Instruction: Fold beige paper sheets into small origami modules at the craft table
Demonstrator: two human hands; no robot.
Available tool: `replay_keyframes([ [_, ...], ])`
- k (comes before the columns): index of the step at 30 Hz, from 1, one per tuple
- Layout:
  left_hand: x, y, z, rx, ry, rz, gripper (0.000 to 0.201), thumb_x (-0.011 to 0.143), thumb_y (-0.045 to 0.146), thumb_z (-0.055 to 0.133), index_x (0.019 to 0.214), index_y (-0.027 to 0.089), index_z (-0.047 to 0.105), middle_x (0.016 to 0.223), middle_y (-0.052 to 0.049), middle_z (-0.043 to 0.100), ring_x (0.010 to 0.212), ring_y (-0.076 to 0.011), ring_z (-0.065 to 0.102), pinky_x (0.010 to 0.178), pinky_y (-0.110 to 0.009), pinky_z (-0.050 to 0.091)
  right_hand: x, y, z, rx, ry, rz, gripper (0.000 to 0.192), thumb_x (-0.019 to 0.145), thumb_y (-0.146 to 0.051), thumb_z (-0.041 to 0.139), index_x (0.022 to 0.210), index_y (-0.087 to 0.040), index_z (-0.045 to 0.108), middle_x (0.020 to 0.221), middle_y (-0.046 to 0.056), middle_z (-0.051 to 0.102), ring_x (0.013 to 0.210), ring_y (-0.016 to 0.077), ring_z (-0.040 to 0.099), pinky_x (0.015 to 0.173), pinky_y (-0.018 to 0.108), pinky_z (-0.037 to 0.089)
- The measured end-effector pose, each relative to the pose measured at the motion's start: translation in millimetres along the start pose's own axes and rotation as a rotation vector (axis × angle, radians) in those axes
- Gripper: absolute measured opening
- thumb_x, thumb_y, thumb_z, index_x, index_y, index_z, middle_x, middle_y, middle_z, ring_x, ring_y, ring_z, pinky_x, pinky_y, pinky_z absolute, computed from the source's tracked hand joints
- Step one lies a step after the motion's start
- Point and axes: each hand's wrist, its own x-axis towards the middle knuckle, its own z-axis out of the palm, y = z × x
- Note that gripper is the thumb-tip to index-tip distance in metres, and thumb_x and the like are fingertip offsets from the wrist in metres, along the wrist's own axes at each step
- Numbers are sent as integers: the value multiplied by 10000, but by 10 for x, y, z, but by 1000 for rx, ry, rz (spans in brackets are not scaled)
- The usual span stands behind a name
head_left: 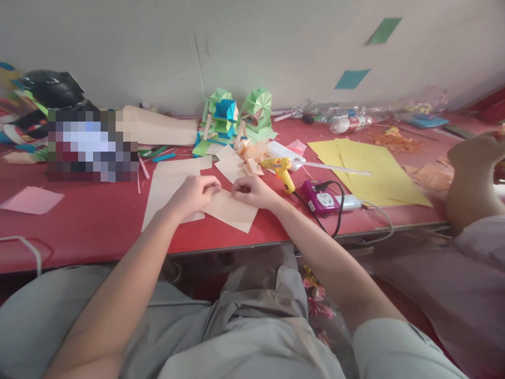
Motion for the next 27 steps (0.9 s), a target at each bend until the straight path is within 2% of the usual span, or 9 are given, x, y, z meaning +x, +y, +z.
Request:
replay_keyframes([
  [3,16,-157,-115,27,24,-25,214,874,328,556,818,215,730,780,-33,734,694,-197,629,654,-310,445,2,3,-11,-11,0,20,126,762,-237,592,714,-134,646,655,-8,588,589,87,467,562,236,363],
  [9,-15,-386,-405,80,114,-66,200,838,348,579,798,237,742,854,-34,755,803,-231,663,710,-313,475,-10,15,-38,-18,3,82,133,756,-257,613,736,-136,665,690,10,637,606,101,519,573,241,393],
  [13,-92,-487,-617,150,178,-179,221,844,363,587,824,197,732,786,-22,727,730,-205,627,700,-301,462,-24,42,-75,-8,40,87,111,742,-242,626,726,-137,659,700,15,648,623,109,538,600,252,417],
  [16,-139,-509,-713,132,197,-211,226,854,355,592,868,167,716,783,-9,711,716,-181,604,690,-278,451,-14,51,-81,0,101,80,124,757,-256,636,709,-142,641,690,10,626,631,110,523,610,258,416],
  [21,-86,-378,-616,0,192,-172,216,840,369,583,817,185,692,818,-19,722,741,-188,638,713,-281,485,10,6,-41,70,159,49,298,868,-446,631,849,-150,664,719,8,613,644,114,522,603,256,411],
  [24,-30,-306,-492,-112,167,-143,236,818,410,604,792,194,695,828,-43,733,753,-200,656,709,-298,502,8,-19,-39,100,161,50,392,880,-532,626,770,-156,633,660,-3,573,614,109,510,582,254,389],
  [27,-12,-250,-393,-180,78,-129,233,793,426,644,802,205,716,844,-49,744,778,-209,669,693,-298,512,9,-8,-54,129,183,40,433,862,-562,641,703,-161,606,630,-10,543,601,104,474,565,254,364],
])
